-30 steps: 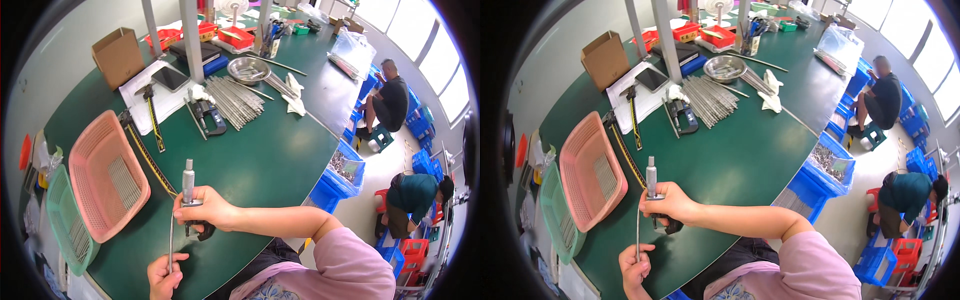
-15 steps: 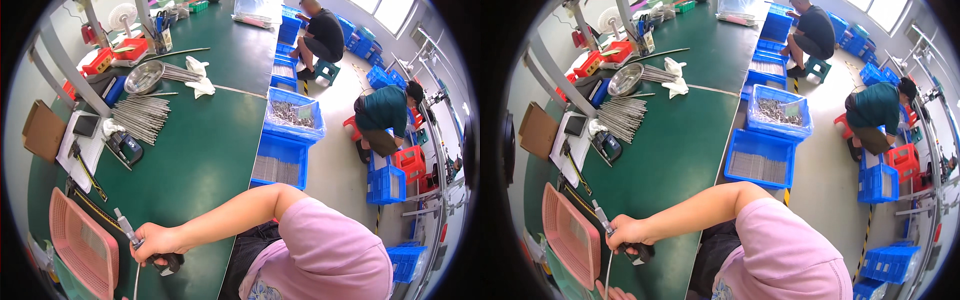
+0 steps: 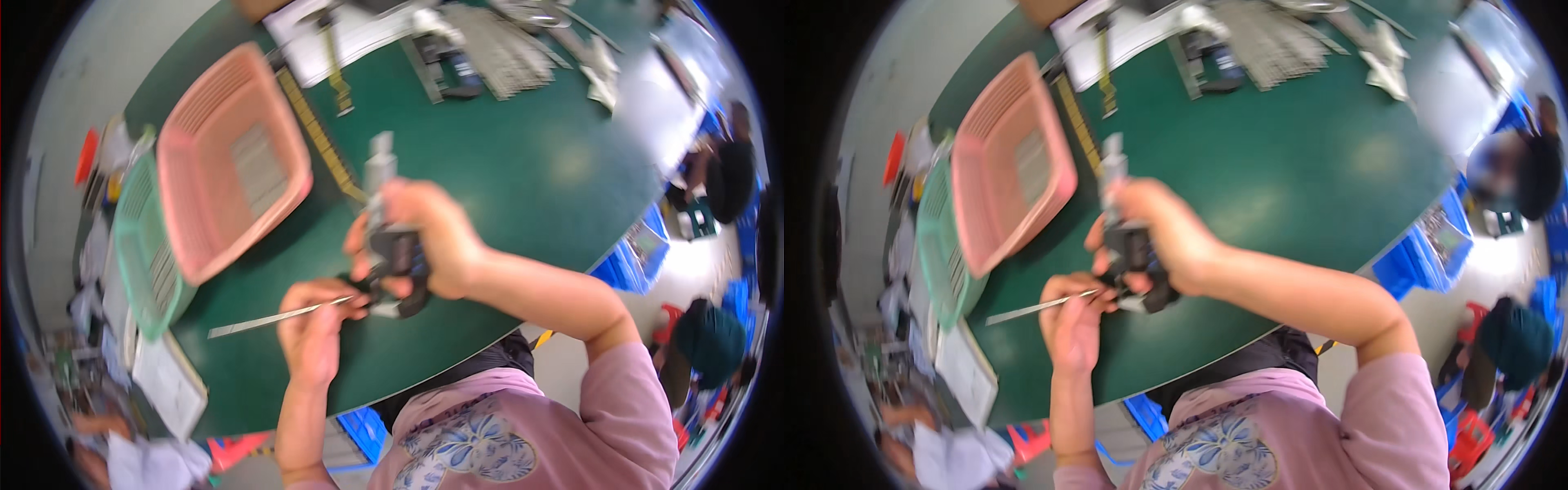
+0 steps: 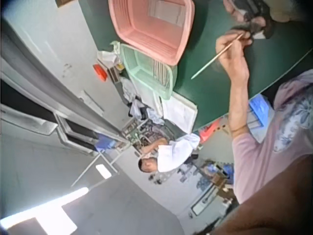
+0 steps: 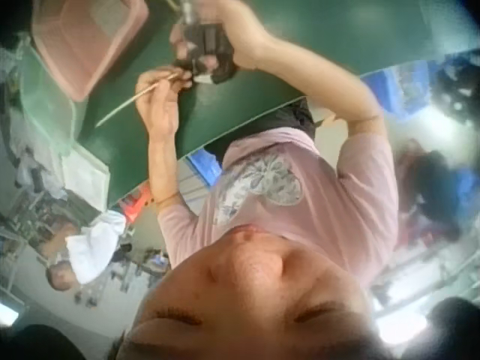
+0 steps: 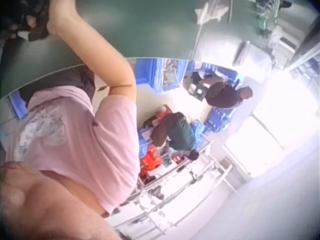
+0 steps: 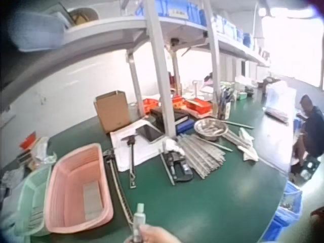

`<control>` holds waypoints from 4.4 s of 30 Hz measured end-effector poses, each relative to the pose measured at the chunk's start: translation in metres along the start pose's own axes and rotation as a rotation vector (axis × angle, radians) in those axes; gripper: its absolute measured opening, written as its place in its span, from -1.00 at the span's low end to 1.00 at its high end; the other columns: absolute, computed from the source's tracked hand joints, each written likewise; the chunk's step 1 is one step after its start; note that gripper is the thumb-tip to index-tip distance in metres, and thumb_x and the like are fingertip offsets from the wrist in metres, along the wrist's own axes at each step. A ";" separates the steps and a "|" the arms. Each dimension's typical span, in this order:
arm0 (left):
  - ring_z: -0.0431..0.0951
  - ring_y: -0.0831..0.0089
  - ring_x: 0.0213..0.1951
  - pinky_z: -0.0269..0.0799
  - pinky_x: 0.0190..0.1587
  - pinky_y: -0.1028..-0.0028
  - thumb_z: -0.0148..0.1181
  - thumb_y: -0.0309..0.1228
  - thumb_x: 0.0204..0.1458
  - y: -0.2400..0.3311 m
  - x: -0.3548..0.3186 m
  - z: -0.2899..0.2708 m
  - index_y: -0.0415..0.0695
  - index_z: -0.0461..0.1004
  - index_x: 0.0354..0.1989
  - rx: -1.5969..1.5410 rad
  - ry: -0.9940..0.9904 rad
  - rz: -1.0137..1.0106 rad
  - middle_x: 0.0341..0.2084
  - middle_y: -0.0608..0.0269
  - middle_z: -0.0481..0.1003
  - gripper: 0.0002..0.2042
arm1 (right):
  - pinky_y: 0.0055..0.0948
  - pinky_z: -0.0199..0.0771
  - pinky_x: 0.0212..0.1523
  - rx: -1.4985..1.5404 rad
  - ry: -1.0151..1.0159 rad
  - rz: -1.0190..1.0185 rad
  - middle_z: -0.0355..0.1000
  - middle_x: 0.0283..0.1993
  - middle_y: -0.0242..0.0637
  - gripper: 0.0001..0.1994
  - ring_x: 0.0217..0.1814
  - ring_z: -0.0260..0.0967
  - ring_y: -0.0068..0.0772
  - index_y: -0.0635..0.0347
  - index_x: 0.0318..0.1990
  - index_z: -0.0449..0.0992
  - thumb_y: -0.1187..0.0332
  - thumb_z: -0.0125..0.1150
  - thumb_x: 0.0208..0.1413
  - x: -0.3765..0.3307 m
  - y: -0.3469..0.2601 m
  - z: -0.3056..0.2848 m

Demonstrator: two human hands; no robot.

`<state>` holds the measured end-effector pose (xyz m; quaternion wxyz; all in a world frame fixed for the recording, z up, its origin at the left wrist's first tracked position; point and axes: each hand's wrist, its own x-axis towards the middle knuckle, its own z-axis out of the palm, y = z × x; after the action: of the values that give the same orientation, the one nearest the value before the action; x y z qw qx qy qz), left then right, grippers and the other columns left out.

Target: The person repeatedly picks up thin metal rods from a pink basket on a green workbench. Using a digital caliper, they measure the diameter of each rod and then place it into a blue crate. The process is repeated for multiple rods throughout the clip.

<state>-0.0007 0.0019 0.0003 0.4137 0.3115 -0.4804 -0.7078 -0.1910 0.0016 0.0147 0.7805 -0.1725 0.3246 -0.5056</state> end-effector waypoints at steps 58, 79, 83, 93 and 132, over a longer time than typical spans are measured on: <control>0.40 0.48 -0.25 0.32 -0.17 0.50 0.14 -0.62 -0.13 -0.001 -0.009 -0.006 -0.24 0.30 -0.38 -0.069 -0.217 -0.192 -0.33 0.20 0.34 -0.85 | -0.62 0.11 -0.83 -0.130 -0.004 0.140 0.36 -0.60 -0.15 -0.32 -0.77 0.16 -0.50 0.27 -0.44 0.40 -0.27 -0.36 -0.01 -0.002 0.002 0.009; 0.43 0.50 -0.37 0.39 -0.27 0.52 0.09 -0.64 -0.10 -0.001 -0.009 -0.004 -0.26 0.28 -0.42 -0.063 -0.142 -0.179 -0.40 0.15 0.37 -0.88 | -0.61 0.14 -0.73 -0.065 -0.032 0.117 0.36 -0.57 -0.19 -0.30 -0.79 0.11 -0.52 0.33 -0.39 0.37 -0.25 -0.42 0.02 -0.003 0.002 0.009; 0.44 0.49 -0.38 0.40 -0.29 0.52 0.10 -0.64 -0.11 -0.001 -0.008 -0.003 -0.26 0.28 -0.42 -0.065 -0.139 -0.186 -0.41 0.15 0.38 -0.88 | -0.61 0.14 -0.72 -0.102 -0.044 0.088 0.36 -0.58 -0.21 -0.30 -0.81 0.09 -0.53 0.33 -0.41 0.36 -0.29 -0.33 -0.03 -0.003 0.002 0.009; 0.45 0.50 -0.41 0.42 -0.32 0.52 0.14 -0.44 -0.04 0.001 -0.007 -0.001 -0.27 0.29 -0.41 -0.028 -0.093 -0.239 -0.49 0.19 0.40 -0.82 | -0.63 0.12 -0.82 -0.137 -0.029 0.073 0.36 -0.60 -0.16 -0.30 -0.77 0.16 -0.52 0.25 -0.44 0.39 -0.30 -0.39 -0.02 -0.003 0.000 0.009; 0.43 0.31 -0.23 0.32 -0.11 0.39 0.01 -0.40 -0.03 0.002 -0.008 -0.014 -0.29 0.29 -0.28 -0.281 -0.193 -0.268 -0.34 0.06 0.39 -0.79 | -0.60 0.13 -0.83 -0.009 -0.023 0.174 0.35 -0.57 -0.08 -0.31 -0.78 0.16 -0.41 0.34 -0.37 0.38 -0.19 -0.48 0.07 -0.001 0.004 0.012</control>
<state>0.0157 0.0024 -0.0023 0.3074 0.2428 -0.3685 -0.8431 -0.1807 0.0039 0.0214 0.8245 -0.1529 0.3317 -0.4323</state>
